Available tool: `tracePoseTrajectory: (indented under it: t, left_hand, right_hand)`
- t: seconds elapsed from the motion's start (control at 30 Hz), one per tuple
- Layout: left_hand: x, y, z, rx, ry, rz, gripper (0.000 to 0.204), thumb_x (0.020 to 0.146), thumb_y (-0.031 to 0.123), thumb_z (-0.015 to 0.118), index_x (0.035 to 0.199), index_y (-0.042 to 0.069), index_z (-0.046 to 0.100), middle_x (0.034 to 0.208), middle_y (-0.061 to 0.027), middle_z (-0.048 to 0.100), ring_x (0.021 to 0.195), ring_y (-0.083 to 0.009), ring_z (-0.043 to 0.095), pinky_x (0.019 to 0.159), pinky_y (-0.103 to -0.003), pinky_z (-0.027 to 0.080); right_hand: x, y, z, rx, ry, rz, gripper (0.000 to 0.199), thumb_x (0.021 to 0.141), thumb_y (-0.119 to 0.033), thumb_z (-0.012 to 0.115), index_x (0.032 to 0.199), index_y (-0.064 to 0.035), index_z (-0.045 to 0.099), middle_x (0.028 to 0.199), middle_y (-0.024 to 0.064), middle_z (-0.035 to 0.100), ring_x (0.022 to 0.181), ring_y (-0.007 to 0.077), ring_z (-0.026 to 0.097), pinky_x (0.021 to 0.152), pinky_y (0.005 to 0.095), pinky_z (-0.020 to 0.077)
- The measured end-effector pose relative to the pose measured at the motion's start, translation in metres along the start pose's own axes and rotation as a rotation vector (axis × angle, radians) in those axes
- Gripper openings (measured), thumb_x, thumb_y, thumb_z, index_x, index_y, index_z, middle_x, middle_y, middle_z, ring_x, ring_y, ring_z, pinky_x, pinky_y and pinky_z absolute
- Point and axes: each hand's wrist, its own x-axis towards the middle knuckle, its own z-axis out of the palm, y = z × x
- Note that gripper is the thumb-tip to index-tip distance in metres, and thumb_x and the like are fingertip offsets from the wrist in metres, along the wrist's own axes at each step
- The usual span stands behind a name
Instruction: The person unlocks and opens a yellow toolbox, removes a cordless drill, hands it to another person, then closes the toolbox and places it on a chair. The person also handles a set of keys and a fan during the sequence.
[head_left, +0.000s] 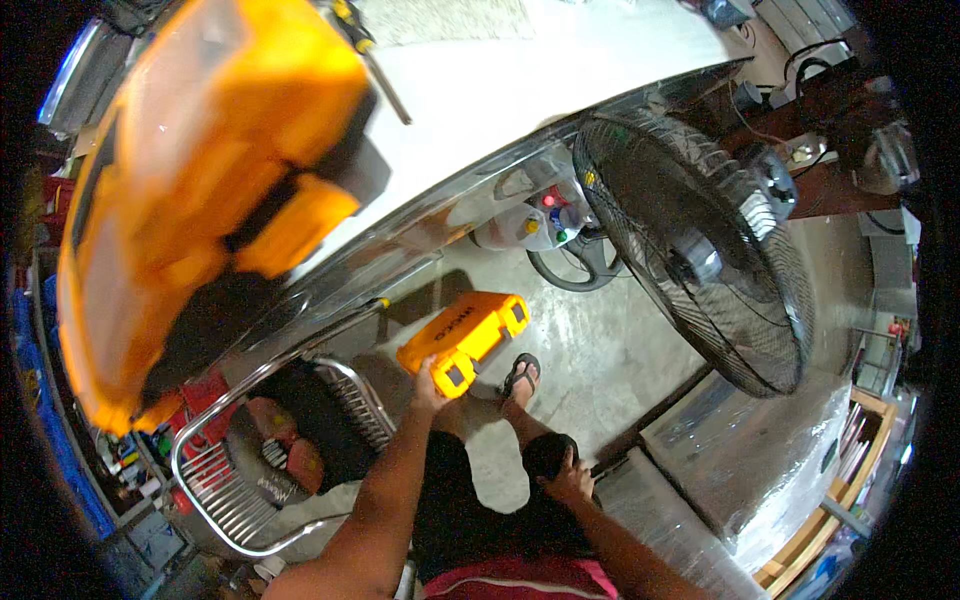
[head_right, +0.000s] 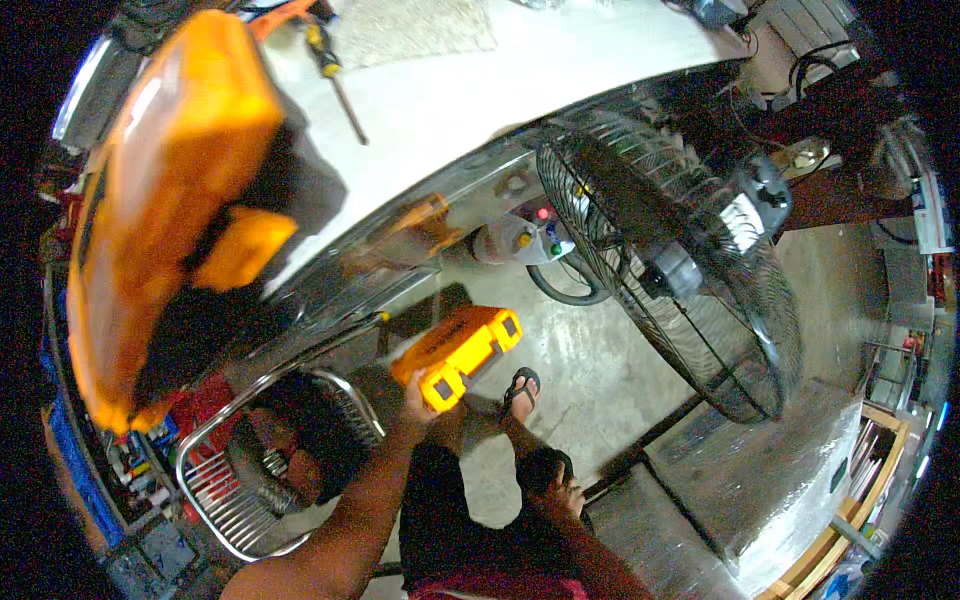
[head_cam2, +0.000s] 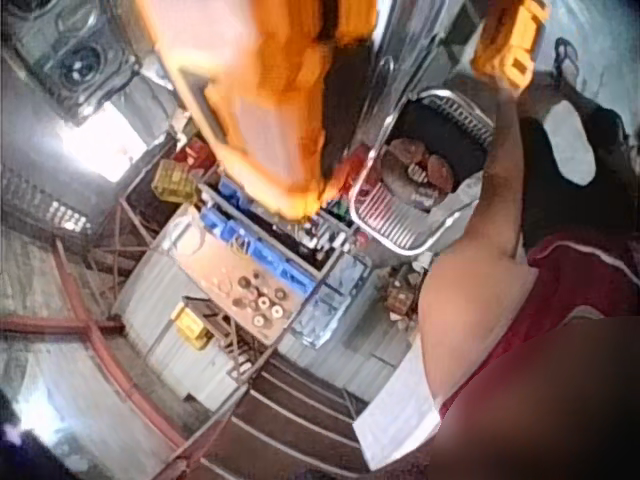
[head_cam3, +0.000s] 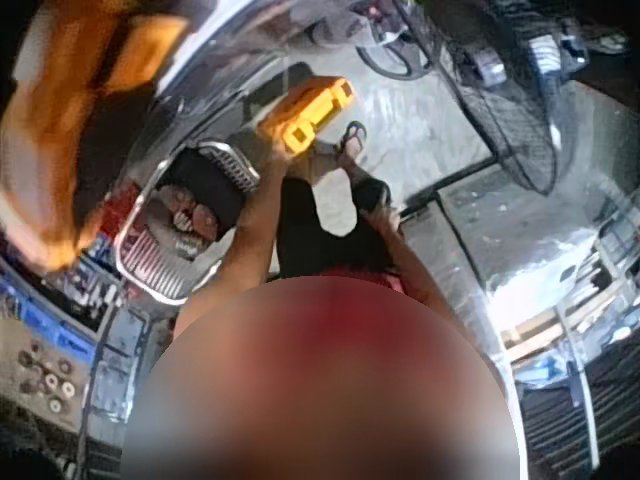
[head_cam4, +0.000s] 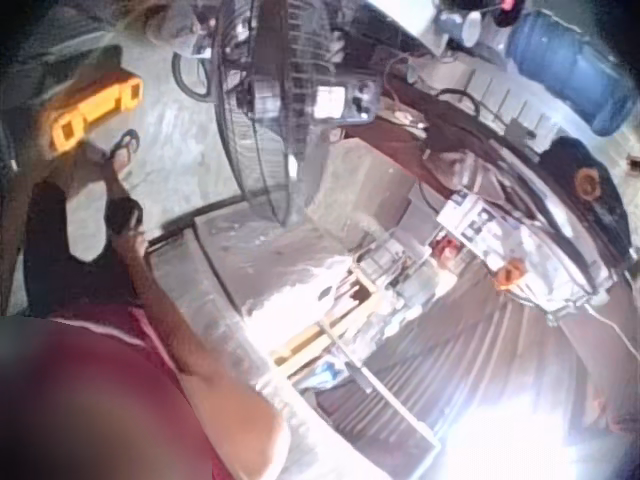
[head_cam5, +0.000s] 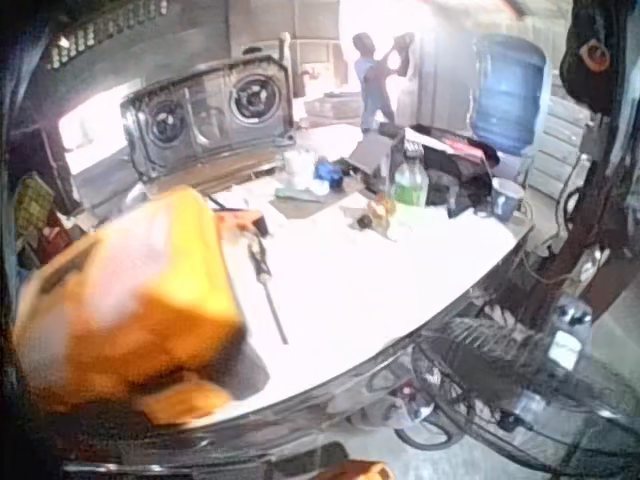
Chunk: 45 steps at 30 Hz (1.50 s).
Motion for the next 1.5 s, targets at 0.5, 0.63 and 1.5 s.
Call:
tracePoseTrajectory:
  t: [0.5, 0.63, 1.5]
  left_hand:
    - [0.205, 0.105, -0.044, -0.171, 0.290, 0.489, 0.067, 0.100, 0.064, 0.047, 0.141, 0.011, 0.056, 0.135, -0.0106, 0.064, 0.116, -0.0336, 0.065, 0.088, -0.051, 0.058]
    - [0.186, 0.128, -0.046, -0.027, 0.660, 0.538, 0.070, 0.096, 0.061, 0.062, 0.143, 0.009, 0.052, 0.143, -0.0085, 0.057, 0.120, -0.0297, 0.062, 0.084, -0.038, 0.059]
    - [-0.492, 0.114, 0.265, 1.579, 0.549, 1.250, 0.026, 0.096, 0.026, 0.069, 0.110, 0.005, 0.073, 0.098, -0.0167, 0.072, 0.087, -0.0350, 0.071, 0.077, -0.044, 0.057]
  right_hand:
    - [-0.004, -0.026, 0.013, -0.100, 0.222, 0.131, 0.111, 0.077, -0.069, 0.072, 0.160, -0.0068, 0.032, 0.132, 0.0245, 0.054, 0.122, 0.0407, 0.056, 0.100, 0.0480, 0.0511]
    - [-0.002, -0.029, 0.005, -0.080, 0.236, 0.122, 0.110, 0.077, -0.068, 0.073, 0.159, -0.0065, 0.034, 0.131, 0.0246, 0.053, 0.120, 0.0410, 0.057, 0.099, 0.0485, 0.0515]
    - [-0.117, -0.235, -0.396, 1.112, 0.356, -1.266, 0.016, 0.105, -0.021, 0.063, 0.102, -0.0055, 0.063, 0.086, -0.0006, 0.061, 0.076, 0.0098, 0.058, 0.070, 0.0277, 0.0507]
